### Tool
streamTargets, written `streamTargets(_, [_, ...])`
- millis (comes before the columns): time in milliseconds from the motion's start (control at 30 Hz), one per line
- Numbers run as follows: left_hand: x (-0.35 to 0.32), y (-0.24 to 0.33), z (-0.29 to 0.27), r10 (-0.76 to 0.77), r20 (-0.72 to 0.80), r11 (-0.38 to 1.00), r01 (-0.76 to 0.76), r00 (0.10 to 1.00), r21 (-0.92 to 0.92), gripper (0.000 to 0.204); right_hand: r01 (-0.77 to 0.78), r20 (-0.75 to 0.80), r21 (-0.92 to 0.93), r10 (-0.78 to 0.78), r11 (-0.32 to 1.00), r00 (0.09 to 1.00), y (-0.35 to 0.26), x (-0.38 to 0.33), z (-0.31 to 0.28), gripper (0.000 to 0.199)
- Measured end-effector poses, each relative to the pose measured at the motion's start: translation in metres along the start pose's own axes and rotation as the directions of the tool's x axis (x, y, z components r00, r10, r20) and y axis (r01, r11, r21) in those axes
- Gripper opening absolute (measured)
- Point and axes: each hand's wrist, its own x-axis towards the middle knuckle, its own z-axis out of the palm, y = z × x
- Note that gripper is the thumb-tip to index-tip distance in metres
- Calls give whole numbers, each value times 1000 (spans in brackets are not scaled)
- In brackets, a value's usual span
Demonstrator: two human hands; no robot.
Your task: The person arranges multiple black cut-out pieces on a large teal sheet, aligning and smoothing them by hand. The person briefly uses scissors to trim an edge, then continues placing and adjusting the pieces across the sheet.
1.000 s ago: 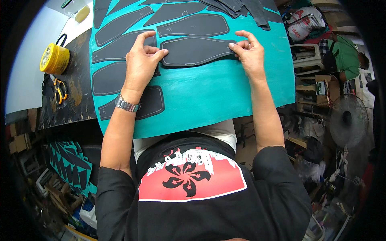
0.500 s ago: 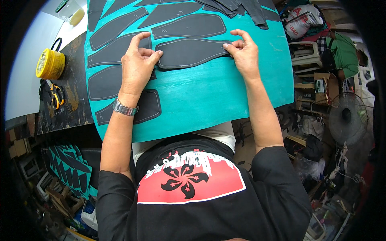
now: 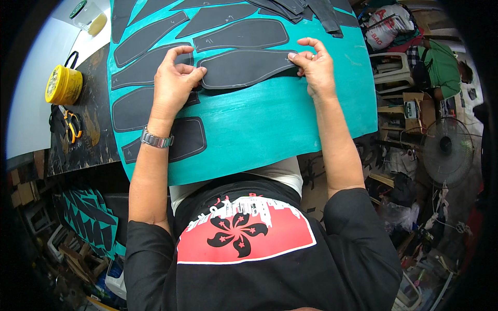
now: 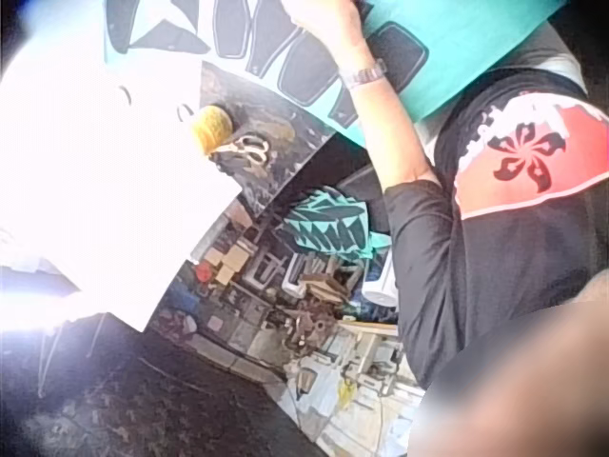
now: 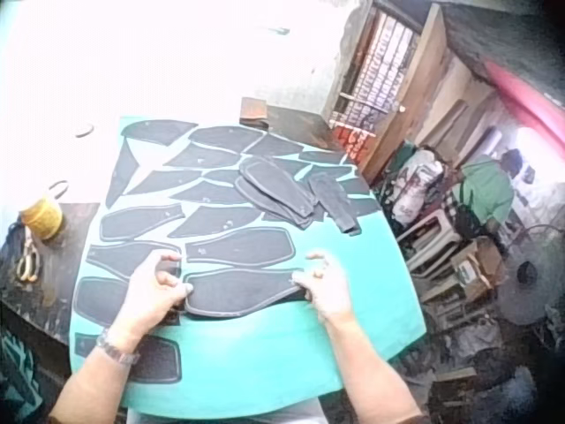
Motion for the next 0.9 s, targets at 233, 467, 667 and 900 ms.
streamTargets(233, [5, -4, -2, -126, 52, 921, 136, 991, -366, 53, -83, 15, 237, 81, 968, 997, -5, -1, -6, 46])
streamTargets(467, [3, -5, 3, -47, 12, 988, 48, 999, -147, 48, 49, -78, 22, -47, 999, 996, 5, -4, 3, 44])
streamTargets(667, [2, -3, 6, -17, -22, 999, 17, 1000, -29, 45, 131, -74, -135, -142, 982, 987, 12, -3, 5, 44])
streamTargets(900, [-1, 5, 7, -14, -22, 998, 15, 1000, 66, 44, 145, -70, -237, -166, 961, 984, 14, -3, 6, 44])
